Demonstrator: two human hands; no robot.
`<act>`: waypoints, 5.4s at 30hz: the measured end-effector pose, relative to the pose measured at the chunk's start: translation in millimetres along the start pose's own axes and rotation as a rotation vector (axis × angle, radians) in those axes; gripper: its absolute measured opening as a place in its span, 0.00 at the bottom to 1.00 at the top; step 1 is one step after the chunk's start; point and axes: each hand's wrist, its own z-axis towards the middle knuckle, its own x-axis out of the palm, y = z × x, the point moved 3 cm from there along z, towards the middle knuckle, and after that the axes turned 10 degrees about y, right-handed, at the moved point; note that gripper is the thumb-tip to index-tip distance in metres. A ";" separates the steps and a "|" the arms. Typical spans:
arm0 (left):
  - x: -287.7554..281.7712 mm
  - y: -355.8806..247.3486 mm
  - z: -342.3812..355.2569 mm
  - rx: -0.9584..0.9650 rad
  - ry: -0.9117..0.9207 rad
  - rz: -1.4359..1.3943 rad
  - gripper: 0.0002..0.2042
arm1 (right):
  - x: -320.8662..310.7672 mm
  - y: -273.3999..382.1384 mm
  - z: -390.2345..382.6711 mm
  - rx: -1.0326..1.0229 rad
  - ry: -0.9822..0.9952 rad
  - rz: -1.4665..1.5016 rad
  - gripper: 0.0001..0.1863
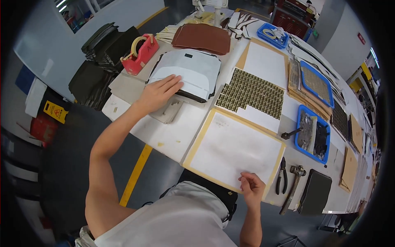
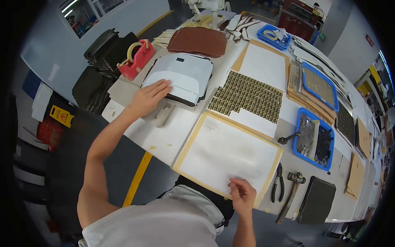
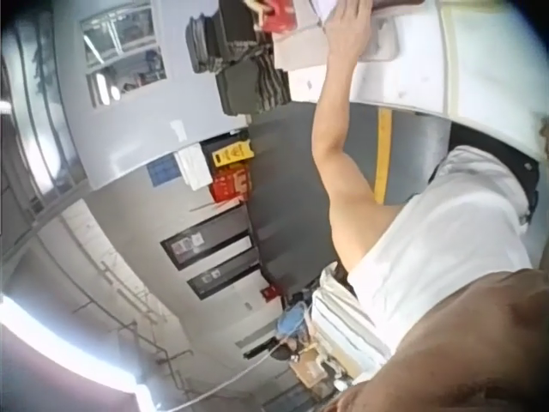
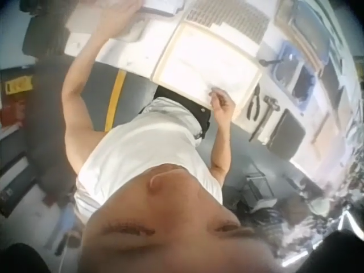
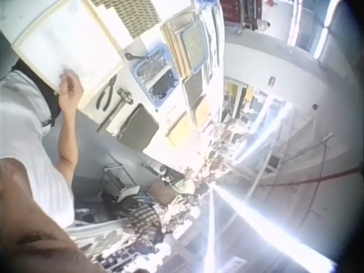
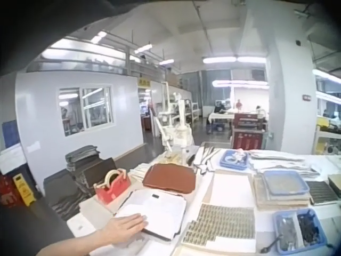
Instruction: Attaching metal logo or hardware to leather panel using alignment paper and a hammer.
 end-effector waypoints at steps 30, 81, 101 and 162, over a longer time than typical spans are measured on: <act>-6.1 -159.4 30.0 0.345 0.225 -0.595 0.32 | -259.8 70.9 -182.2 0.209 -0.333 -1.437 0.18; 36.8 -210.9 97.5 -0.132 0.244 -1.026 0.16 | -15.2 70.4 241.7 -0.565 0.206 -1.327 0.05; 37.1 -208.0 97.5 -0.106 0.236 -1.089 0.16 | -23.3 74.1 241.7 -0.349 0.274 -1.288 0.13; 36.7 -197.9 104.8 -0.143 0.720 -1.586 0.21 | -0.8 26.2 99.9 0.096 0.017 -0.178 0.06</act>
